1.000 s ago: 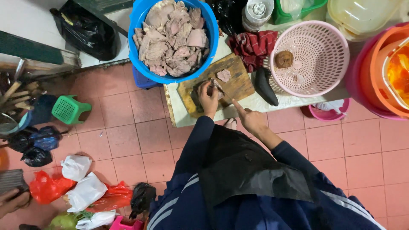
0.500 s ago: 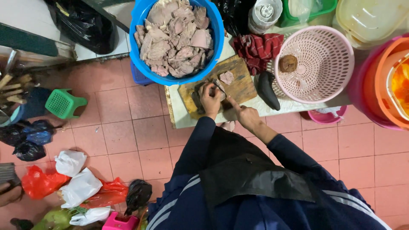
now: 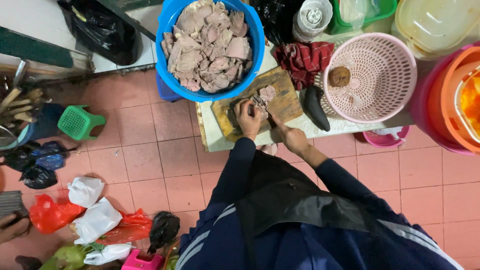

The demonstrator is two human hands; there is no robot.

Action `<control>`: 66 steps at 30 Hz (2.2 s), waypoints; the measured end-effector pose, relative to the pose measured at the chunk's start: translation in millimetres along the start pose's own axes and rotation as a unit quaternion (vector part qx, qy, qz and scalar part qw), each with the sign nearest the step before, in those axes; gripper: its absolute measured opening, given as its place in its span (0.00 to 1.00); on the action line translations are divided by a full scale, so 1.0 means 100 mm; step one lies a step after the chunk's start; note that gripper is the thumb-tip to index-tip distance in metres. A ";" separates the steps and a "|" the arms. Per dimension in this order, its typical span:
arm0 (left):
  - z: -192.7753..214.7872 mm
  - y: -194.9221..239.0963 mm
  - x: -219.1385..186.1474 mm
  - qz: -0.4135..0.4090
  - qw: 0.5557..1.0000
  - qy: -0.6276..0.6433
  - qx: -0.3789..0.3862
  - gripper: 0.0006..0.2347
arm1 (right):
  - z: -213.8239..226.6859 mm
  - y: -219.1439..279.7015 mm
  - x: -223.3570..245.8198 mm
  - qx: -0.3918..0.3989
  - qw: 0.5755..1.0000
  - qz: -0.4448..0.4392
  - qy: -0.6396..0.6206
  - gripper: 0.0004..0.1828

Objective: Slicing cooked meat on a wooden cutting board using a knife.

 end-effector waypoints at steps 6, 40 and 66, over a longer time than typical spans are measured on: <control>-0.05 0.18 0.19 -0.020 0.999 -0.040 -0.017 0.11 | -0.07 0.24 -0.27 -0.018 0.975 -0.071 -0.209 0.33; 0.02 0.01 0.02 -0.025 0.999 -0.029 -0.005 0.08 | 0.18 -0.44 0.33 -0.017 0.997 0.076 -0.008 0.35; 0.20 0.18 -0.10 0.119 0.992 0.029 0.026 0.11 | 0.35 0.46 0.20 -0.050 0.998 0.018 0.035 0.32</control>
Point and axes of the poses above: each hand's wrist, its own y-axis away from the middle knuckle, its own z-axis out of the back of the hand, x = y × z, the point moved 1 cm from there along -y, towards the middle knuckle, and after that the axes turned 9 degrees about -x, right-handed, at the moved point
